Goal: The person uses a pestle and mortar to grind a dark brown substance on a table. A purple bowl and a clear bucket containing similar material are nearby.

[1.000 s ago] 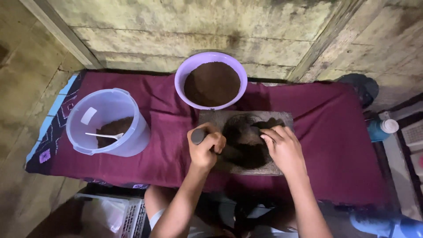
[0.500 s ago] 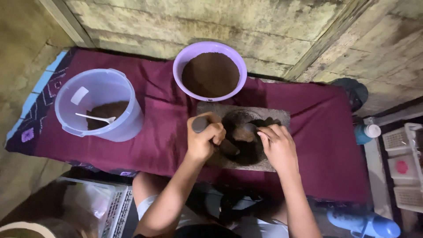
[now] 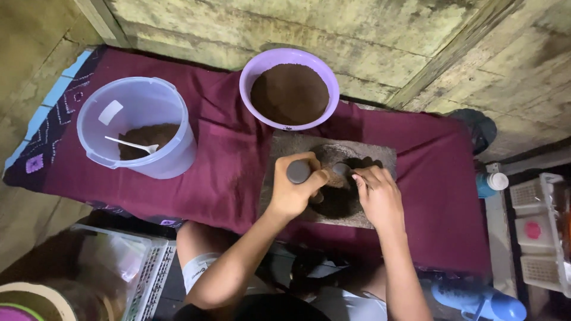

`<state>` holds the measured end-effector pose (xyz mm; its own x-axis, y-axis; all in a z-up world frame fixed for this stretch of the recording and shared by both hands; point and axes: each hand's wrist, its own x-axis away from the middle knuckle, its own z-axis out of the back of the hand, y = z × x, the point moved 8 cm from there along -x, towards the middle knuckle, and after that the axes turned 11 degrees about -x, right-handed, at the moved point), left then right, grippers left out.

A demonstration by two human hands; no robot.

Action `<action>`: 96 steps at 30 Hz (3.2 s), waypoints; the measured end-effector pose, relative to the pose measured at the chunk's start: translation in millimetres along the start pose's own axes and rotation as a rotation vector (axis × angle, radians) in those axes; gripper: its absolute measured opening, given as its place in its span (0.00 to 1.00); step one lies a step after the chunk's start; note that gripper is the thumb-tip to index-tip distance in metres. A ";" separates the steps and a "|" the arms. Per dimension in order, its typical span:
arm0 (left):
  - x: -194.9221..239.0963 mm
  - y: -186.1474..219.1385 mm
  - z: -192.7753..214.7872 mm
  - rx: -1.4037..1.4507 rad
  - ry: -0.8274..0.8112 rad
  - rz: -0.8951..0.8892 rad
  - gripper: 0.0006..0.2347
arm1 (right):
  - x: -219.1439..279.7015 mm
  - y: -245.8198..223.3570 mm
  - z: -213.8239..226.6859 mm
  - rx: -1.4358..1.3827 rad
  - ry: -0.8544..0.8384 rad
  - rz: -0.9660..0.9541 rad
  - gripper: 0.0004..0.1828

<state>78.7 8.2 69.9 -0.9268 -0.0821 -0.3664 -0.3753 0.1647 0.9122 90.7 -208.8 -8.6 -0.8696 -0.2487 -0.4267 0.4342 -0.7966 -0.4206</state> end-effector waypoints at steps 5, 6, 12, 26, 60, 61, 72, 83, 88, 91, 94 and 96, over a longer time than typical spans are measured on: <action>1.3 -38.7 -19.0 -0.059 -0.033 -0.012 0.11 | -1.9 0.7 -0.9 -0.031 0.017 0.008 0.08; 4.0 -58.9 -24.5 -0.105 -0.039 -0.036 0.11 | -1.6 -1.5 -1.2 -0.024 0.028 0.030 0.08; -1.1 -42.3 -10.3 -0.116 -0.008 0.000 0.09 | -1.8 -9.3 7.8 -0.022 0.073 0.045 0.08; 11.0 -33.5 -20.4 -0.118 -0.035 -0.045 0.11 | -4.7 4.3 -1.5 -0.027 0.029 0.064 0.07; 7.4 -47.3 -15.5 -0.150 -0.020 0.011 0.11 | -8.8 15.8 -17.6 0.111 -0.069 -0.001 0.09; 8.8 -33.9 -13.5 -0.156 -0.014 0.011 0.11 | -7.4 15.6 -17.9 0.105 -0.071 0.004 0.09; -1.4 -80.7 -5.9 -0.072 0.116 0.058 0.10 | -5.4 26.4 -24.1 0.146 -0.083 -0.005 0.09; 9.1 -30.9 11.7 -0.033 0.102 0.062 0.12 | -9.3 28.5 -27.7 0.137 -0.088 -0.004 0.11; 13.2 -72.8 18.9 -0.020 0.252 -0.011 0.10 | -11.2 25.2 -22.6 0.138 -0.064 0.009 0.10; 12.7 -54.6 23.9 -0.080 0.226 -0.014 0.12 | -10.4 24.7 -20.3 0.138 -0.040 0.003 0.11; 11.6 -36.3 21.6 -0.022 0.169 -0.032 0.12 | -12.5 23.1 -19.6 0.168 -0.037 0.001 0.11; 13.6 -12.1 18.9 -0.059 0.116 -0.002 0.10 | -11.6 22.7 -18.1 0.138 -0.036 -0.041 0.10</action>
<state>70.3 23.6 50.5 -0.9171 -0.1960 -0.3473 -0.3720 0.1070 0.9220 114.8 -214.1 -27.7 -0.8949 -0.2322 -0.3811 0.3638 -0.8741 -0.3219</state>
